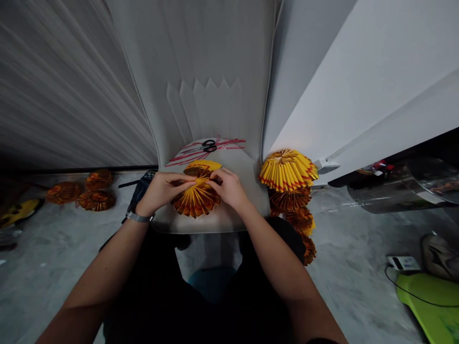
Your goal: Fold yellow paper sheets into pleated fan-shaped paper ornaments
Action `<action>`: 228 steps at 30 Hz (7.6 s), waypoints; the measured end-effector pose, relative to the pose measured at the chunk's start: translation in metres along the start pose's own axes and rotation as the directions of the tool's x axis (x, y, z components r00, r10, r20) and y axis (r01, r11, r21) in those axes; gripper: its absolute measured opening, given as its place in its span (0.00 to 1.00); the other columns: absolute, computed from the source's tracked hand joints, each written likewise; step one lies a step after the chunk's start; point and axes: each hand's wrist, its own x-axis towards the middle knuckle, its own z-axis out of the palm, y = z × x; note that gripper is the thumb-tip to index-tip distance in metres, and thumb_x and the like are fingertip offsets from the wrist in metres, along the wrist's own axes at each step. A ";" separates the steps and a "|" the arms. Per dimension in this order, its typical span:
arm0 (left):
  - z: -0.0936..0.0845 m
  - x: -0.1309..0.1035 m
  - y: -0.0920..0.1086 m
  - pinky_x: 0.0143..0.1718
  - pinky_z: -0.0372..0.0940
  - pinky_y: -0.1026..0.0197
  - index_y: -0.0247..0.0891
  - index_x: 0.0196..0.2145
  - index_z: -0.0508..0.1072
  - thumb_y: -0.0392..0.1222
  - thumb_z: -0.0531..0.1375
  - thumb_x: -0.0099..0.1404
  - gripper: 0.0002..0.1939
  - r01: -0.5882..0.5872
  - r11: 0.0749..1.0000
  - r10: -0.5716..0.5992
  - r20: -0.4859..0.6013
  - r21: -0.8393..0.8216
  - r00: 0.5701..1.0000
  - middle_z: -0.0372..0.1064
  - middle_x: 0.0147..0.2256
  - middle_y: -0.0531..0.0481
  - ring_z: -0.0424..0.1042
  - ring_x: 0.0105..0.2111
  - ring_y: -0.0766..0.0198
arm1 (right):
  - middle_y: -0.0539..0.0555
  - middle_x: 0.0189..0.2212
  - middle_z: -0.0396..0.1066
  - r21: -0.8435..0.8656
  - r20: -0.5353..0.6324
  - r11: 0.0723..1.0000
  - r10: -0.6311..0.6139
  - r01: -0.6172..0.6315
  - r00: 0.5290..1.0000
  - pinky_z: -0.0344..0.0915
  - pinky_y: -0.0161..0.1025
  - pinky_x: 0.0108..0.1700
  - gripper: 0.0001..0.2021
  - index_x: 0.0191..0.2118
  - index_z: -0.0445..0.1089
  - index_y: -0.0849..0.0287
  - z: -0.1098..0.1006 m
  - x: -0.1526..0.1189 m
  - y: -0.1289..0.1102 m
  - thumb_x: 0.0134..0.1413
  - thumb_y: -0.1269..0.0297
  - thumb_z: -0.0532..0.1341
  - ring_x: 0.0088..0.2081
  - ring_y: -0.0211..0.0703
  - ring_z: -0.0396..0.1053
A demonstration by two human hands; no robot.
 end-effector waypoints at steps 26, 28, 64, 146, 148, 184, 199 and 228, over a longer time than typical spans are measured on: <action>-0.003 0.002 -0.002 0.41 0.73 0.63 0.41 0.45 0.82 0.47 0.62 0.70 0.12 -0.117 0.984 0.111 0.049 0.131 0.993 0.82 0.40 0.49 0.81 0.36 0.62 | 0.54 0.35 0.75 0.063 0.003 0.998 -0.007 0.007 1.000 0.69 0.40 0.44 0.08 0.38 0.78 0.55 0.005 -0.005 -0.028 0.65 0.64 0.61 0.37 0.43 0.72; -0.002 0.001 0.000 0.39 0.74 0.64 0.40 0.44 0.82 0.48 0.63 0.68 0.12 -0.104 0.989 0.100 0.043 0.101 0.994 0.82 0.39 0.49 0.80 0.34 0.62 | 0.54 0.35 0.75 0.044 -0.019 0.999 -0.021 0.022 1.000 0.69 0.41 0.44 0.08 0.39 0.78 0.55 0.008 -0.006 -0.028 0.65 0.64 0.60 0.37 0.43 0.73; -0.002 0.002 0.000 0.47 0.72 0.61 0.37 0.47 0.78 0.42 0.55 0.75 0.13 -0.249 0.933 0.240 0.068 0.261 0.968 0.81 0.43 0.46 0.80 0.41 0.60 | 0.53 0.34 0.73 0.087 -0.174 0.996 -0.016 0.032 0.985 0.70 0.40 0.42 0.05 0.36 0.80 0.54 0.016 -0.004 -0.031 0.60 0.64 0.66 0.36 0.41 0.72; 0.007 -0.001 -0.006 0.59 0.68 0.53 0.38 0.45 0.79 0.47 0.59 0.72 0.14 -0.093 0.995 0.093 0.005 0.047 0.996 0.79 0.48 0.43 0.77 0.52 0.57 | 0.56 0.46 0.76 0.128 -0.100 0.987 -0.089 0.101 0.991 0.69 0.47 0.56 0.12 0.46 0.78 0.52 0.010 0.004 -0.016 0.55 0.60 0.70 0.50 0.47 0.74; 0.008 -0.002 -0.007 0.57 0.70 0.54 0.38 0.48 0.78 0.47 0.59 0.72 0.15 -0.079 0.996 0.079 0.007 0.028 0.997 0.78 0.49 0.43 0.78 0.50 0.57 | 0.56 0.50 0.76 0.165 -0.019 0.981 -0.099 0.101 0.995 0.68 0.48 0.59 0.14 0.49 0.77 0.50 0.011 0.005 -0.014 0.57 0.61 0.69 0.53 0.46 0.73; 0.007 0.001 -0.009 0.49 0.72 0.58 0.36 0.46 0.77 0.52 0.59 0.71 0.17 0.050 0.998 -0.051 -0.007 -0.037 0.999 0.79 0.47 0.43 0.79 0.45 0.57 | 0.48 0.25 0.75 0.047 0.169 0.985 0.155 -0.166 0.973 0.65 0.32 0.31 0.03 0.35 0.75 0.58 -0.031 -0.038 -0.012 0.56 0.65 0.64 0.25 0.36 0.70; 0.005 0.007 0.003 0.45 0.72 0.58 0.35 0.43 0.79 0.54 0.61 0.68 0.18 0.150 0.980 -0.144 0.051 -0.130 0.988 0.80 0.44 0.42 0.79 0.41 0.57 | 0.55 0.40 0.80 -0.007 -0.004 1.000 -0.008 0.008 1.000 0.71 0.38 0.46 0.10 0.45 0.77 0.55 0.007 -0.050 -0.052 0.66 0.66 0.58 0.40 0.43 0.77; 0.001 0.000 0.004 0.47 0.73 0.60 0.39 0.48 0.79 0.46 0.58 0.72 0.15 -0.005 0.997 0.000 0.068 0.079 0.998 0.80 0.45 0.46 0.80 0.42 0.59 | 0.53 0.35 0.79 0.109 0.084 0.994 0.015 -0.025 0.996 0.68 0.38 0.41 0.05 0.37 0.79 0.56 -0.001 -0.004 -0.030 0.59 0.68 0.65 0.36 0.41 0.75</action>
